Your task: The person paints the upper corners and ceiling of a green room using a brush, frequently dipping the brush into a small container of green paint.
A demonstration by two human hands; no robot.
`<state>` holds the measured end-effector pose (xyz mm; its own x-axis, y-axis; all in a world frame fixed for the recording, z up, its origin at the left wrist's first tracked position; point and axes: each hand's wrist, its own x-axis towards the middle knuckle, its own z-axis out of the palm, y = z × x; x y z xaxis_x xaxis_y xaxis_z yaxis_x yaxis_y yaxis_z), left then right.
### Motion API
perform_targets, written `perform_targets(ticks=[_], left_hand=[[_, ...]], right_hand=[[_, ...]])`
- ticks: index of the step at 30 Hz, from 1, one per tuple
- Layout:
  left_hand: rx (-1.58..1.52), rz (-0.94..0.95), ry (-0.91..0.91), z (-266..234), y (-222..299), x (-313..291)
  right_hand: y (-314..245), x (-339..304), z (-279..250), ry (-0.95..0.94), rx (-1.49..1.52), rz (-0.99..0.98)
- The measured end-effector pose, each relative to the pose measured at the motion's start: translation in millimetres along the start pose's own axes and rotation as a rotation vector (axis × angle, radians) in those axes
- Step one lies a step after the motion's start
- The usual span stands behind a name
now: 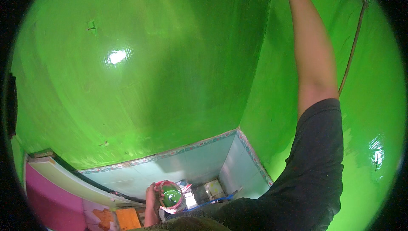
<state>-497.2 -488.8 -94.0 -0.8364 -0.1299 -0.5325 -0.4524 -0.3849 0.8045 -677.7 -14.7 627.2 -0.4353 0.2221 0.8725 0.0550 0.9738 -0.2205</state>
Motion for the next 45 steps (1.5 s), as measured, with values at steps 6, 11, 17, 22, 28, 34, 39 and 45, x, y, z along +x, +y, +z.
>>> perform_targets(ticks=[6, 11, 17, 22, 28, 34, 39, 45], left_hand=[[0.027, -0.015, -0.037, 8.3, -5.6, 7.8], [0.019, -0.035, -0.011, 8.4, -7.8, 8.0], [0.038, -0.044, -0.077, 13.7, -7.5, 14.3], [0.024, -0.049, -0.099, 24.4, -1.6, 6.9], [0.042, -0.018, -0.041, 28.9, 1.1, -5.7], [0.061, -0.029, -0.030, 20.8, -8.4, -5.0], [-0.019, -0.059, -0.073, -0.4, -21.8, 4.8], [0.005, -0.035, -0.055, 1.0, -17.9, -5.0]], right_hand=[[74.8, -48.0, 79.9, 0.056, 0.179, -0.043], [104.8, -257.1, 144.6, -0.315, 0.311, 0.171], [163.1, -339.6, 137.0, -0.829, 0.156, 0.140], [163.2, -191.7, 107.1, -0.473, 0.065, 0.037], [100.6, -53.9, 45.6, 0.229, 0.175, -0.044], [51.4, -215.1, 132.3, -0.088, 0.405, -0.085], [72.8, -455.9, 197.5, -0.317, 0.243, -0.078], [78.6, -515.5, 200.6, -0.702, 0.215, 0.039]])
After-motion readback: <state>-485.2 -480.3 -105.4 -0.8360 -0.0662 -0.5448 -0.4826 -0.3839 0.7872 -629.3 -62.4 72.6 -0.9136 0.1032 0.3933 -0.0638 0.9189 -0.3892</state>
